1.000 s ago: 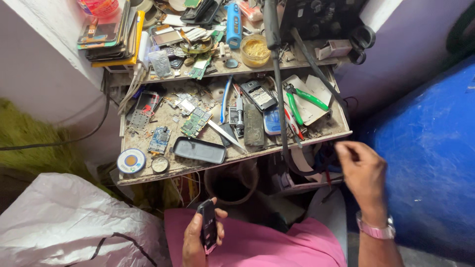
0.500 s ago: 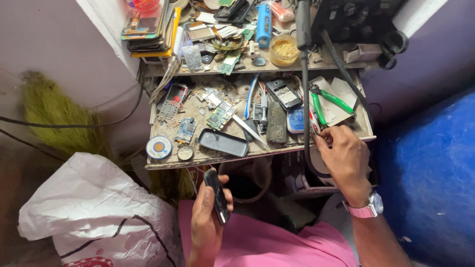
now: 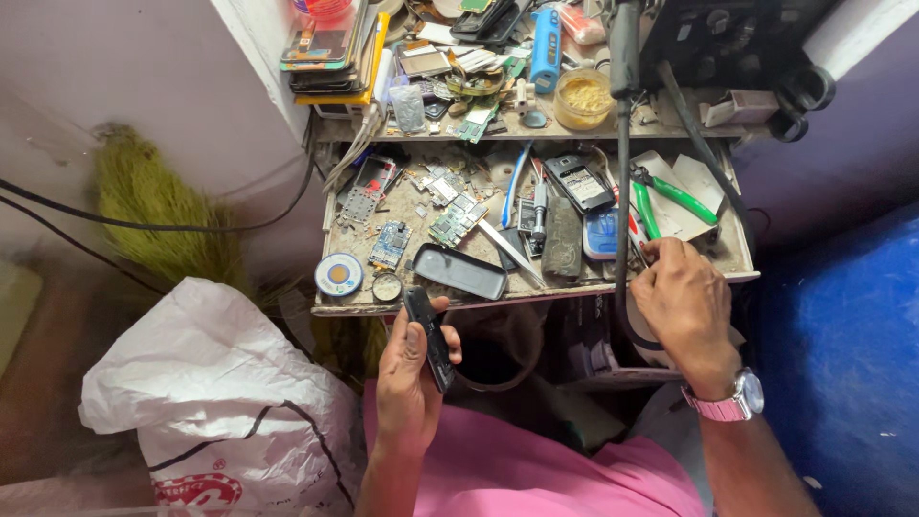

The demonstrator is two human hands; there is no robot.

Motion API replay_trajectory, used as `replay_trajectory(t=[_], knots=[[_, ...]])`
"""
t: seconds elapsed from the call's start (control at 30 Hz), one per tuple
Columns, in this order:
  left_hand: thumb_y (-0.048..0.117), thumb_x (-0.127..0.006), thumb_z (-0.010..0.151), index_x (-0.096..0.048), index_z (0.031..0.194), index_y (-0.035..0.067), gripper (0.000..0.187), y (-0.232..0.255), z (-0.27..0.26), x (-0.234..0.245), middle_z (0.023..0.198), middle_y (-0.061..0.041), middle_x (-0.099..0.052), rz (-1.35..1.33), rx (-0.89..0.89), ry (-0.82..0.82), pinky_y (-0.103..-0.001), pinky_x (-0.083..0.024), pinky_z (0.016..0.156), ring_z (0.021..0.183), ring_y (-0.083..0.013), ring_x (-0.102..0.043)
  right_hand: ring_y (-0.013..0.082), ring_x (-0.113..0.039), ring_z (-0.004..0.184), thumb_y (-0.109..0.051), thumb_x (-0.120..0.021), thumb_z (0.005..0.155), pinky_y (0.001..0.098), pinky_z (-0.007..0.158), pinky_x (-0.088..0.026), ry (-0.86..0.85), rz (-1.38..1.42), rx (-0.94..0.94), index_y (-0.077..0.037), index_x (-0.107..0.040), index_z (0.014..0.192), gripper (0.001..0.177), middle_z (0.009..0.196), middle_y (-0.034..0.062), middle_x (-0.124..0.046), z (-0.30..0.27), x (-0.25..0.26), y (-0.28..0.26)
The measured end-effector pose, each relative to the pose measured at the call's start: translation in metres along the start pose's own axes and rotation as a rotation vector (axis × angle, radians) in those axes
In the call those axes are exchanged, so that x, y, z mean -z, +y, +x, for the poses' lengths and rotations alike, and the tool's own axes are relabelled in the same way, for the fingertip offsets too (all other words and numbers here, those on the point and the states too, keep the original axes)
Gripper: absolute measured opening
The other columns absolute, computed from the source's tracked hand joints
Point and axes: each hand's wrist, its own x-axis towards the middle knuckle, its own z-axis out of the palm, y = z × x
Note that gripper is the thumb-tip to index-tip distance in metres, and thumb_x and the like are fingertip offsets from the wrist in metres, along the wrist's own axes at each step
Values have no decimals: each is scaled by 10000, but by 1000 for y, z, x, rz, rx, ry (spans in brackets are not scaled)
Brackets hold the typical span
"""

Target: The person disassembles a mobile phone using their hands and a thin flat tool to remove the outer casing and battery. They then use a multimeter to probe the device's internal circuitry and continue to separate the internal components on a cluttered workbench.

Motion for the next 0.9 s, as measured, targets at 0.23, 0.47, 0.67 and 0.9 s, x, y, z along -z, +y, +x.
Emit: replay_trajectory(t=[0.23, 0.47, 0.67, 0.9], knots=[[279, -567, 1015, -494, 1373, -27, 476, -6, 12, 9, 1186, -64, -595, 56, -41, 33, -255, -488, 717, 861, -119, -566, 302, -670, 824, -89, -618, 955, 428, 757, -565, -57, 311, -217, -26, -713, 1231, 299, 974, 161, -694, -5, -10, 27], [244, -523, 1104, -523, 1382, -66, 416, -8, 12, 14, 1037, -91, -607, 59, -48, -1, -258, -500, 738, 859, -118, -579, 75, -541, 715, -38, -522, 1031, 224, 631, -541, -124, 1307, -569, 97, -592, 1398, 397, 844, 8, -577, -18, 4, 65], [294, -394, 1069, -519, 1351, -66, 475, 0, 13, 4, 1132, -131, -711, 46, -10, 98, -301, -586, 759, 879, -169, -680, 111, -595, 849, -50, -543, 1072, 221, 774, -548, -182, 1983, -560, 115, -556, 1383, 352, 988, 67, -604, -17, 20, 51], [213, -568, 1007, -350, 1534, 104, 581, -7, 26, 5, 984, -152, -657, 226, -52, 150, -341, -605, 624, 756, -210, -703, 161, -634, 820, -140, -543, 1040, 302, 764, -566, -334, 1926, -543, -34, -585, 1113, 136, 930, 65, -619, -4, 2, -32]])
